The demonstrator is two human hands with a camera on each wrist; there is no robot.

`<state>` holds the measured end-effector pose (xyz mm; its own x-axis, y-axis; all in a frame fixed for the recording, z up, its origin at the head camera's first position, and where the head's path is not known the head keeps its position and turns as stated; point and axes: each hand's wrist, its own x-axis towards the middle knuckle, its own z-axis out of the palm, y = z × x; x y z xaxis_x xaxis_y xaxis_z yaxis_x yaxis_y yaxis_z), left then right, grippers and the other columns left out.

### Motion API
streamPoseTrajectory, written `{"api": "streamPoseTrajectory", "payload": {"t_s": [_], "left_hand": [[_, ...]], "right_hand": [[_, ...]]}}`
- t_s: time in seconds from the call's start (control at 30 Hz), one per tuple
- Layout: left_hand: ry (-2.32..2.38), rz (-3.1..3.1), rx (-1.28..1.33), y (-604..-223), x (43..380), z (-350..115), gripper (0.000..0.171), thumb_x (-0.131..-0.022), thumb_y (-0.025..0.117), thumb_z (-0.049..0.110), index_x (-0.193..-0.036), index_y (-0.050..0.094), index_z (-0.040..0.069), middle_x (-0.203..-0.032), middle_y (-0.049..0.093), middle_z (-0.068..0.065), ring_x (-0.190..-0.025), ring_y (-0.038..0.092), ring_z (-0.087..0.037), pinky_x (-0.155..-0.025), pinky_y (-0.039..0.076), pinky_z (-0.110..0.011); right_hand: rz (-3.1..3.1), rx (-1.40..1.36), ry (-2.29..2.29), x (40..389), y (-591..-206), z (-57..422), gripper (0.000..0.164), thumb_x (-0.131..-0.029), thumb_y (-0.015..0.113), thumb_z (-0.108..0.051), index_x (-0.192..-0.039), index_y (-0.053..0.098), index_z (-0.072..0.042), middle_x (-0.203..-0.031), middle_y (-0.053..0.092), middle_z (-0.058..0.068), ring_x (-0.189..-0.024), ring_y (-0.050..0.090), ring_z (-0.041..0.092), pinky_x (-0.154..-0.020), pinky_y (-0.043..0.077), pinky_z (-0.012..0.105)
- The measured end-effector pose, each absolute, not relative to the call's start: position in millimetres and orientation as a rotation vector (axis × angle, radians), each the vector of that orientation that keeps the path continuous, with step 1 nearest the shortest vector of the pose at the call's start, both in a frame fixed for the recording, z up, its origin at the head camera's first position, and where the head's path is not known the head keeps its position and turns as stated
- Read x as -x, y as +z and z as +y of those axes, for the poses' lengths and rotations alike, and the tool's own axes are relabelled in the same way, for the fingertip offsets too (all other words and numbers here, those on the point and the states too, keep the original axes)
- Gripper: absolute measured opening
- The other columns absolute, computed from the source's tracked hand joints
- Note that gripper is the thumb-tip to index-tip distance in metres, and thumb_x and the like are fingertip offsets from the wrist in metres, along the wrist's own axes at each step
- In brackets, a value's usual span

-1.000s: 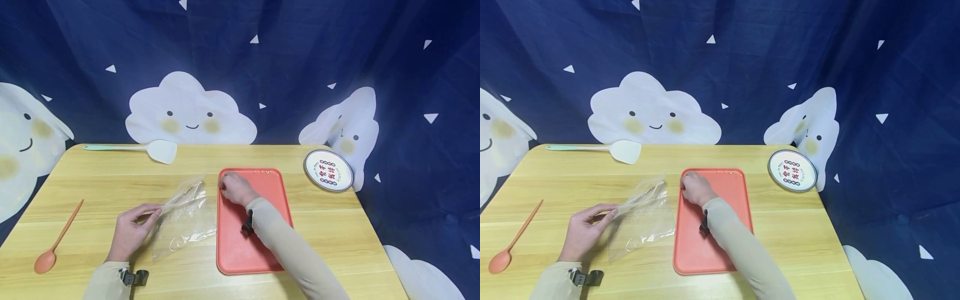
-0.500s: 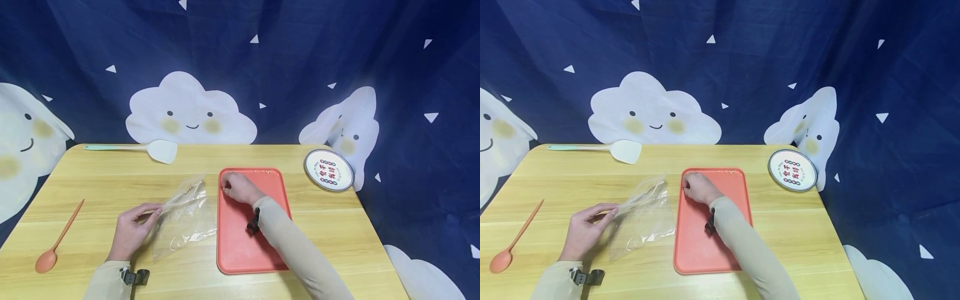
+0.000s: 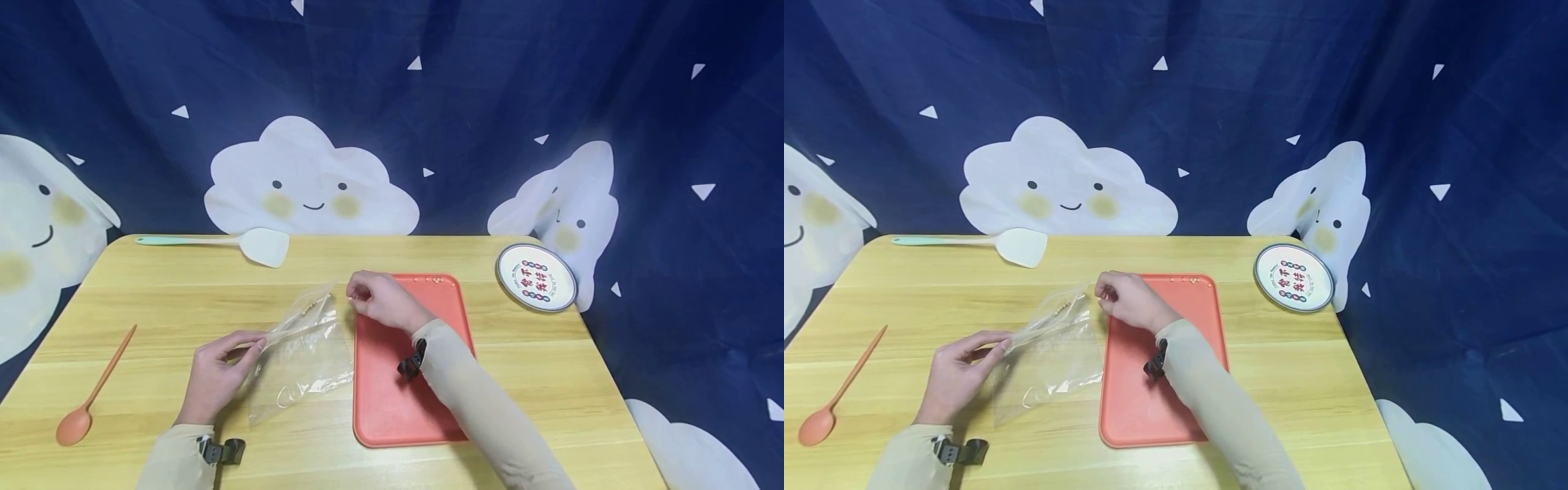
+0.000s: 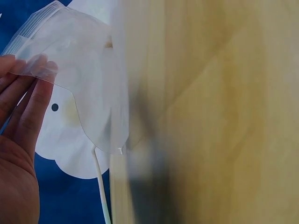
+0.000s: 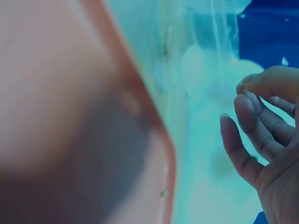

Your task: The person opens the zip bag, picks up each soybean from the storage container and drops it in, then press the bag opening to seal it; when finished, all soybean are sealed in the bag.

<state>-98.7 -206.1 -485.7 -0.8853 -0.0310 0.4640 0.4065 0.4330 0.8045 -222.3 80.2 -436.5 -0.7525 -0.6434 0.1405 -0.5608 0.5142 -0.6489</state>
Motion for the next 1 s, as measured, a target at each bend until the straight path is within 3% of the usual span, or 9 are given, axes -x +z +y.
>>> {"api": "streamPoseTrajectory", "payload": {"t_s": [0.2, 0.47, 0.73, 1.0], "left_hand": [[-1.433, -2.28, 0.33, -484.8, 98.8, -205.7, 0.019, -0.08, 0.072, -0.015, -0.092, 0.075, 0.0, -0.093, 0.073, -0.013, -0.082, 0.068, -0.006, -0.074, 0.058, -0.019], [-1.41, -2.273, 0.367, -488.2, 101.2, -206.3, 0.023, -0.078, 0.072, -0.018, -0.093, 0.074, -0.001, -0.094, 0.073, -0.014, -0.083, 0.068, -0.007, -0.075, 0.058, -0.018], [-1.393, -2.272, 0.372, -487.0, 99.9, -205.2, 0.02, -0.08, 0.073, -0.014, -0.092, 0.075, 0.001, -0.092, 0.073, -0.011, -0.082, 0.068, -0.004, -0.074, 0.058, -0.019], [-1.399, -2.266, 0.379, -487.3, 99.2, -204.7, 0.021, -0.078, 0.07, -0.02, -0.093, 0.073, -0.005, -0.091, 0.072, -0.018, -0.082, 0.068, -0.004, -0.075, 0.057, -0.016]], "right_hand": [[2.619, 1.131, -1.082, 214.5, -424.9, 61.9, 0.008, -0.091, 0.069, -0.006, -0.098, 0.069, -0.011, -0.093, 0.062, -0.007, -0.086, 0.058, 0.006, -0.08, 0.056, 0.025], [2.65, 1.175, -0.971, 204.1, -422.4, 33.9, 0.012, -0.094, 0.068, -0.014, -0.105, 0.069, -0.011, -0.096, 0.061, -0.011, -0.089, 0.056, 0.002, -0.079, 0.048, 0.012], [2.664, 1.209, -0.864, 196.6, -429.2, 15.4, 0.014, -0.094, 0.067, -0.017, -0.108, 0.068, -0.014, -0.102, 0.062, -0.01, -0.096, 0.056, 0.003, -0.089, 0.046, 0.015], [2.663, 1.181, -0.92, 196.7, -430.5, 17.2, 0.016, -0.095, 0.067, -0.019, -0.11, 0.067, -0.015, -0.106, 0.062, -0.01, -0.1, 0.057, 0.004, -0.092, 0.046, 0.015]]}}
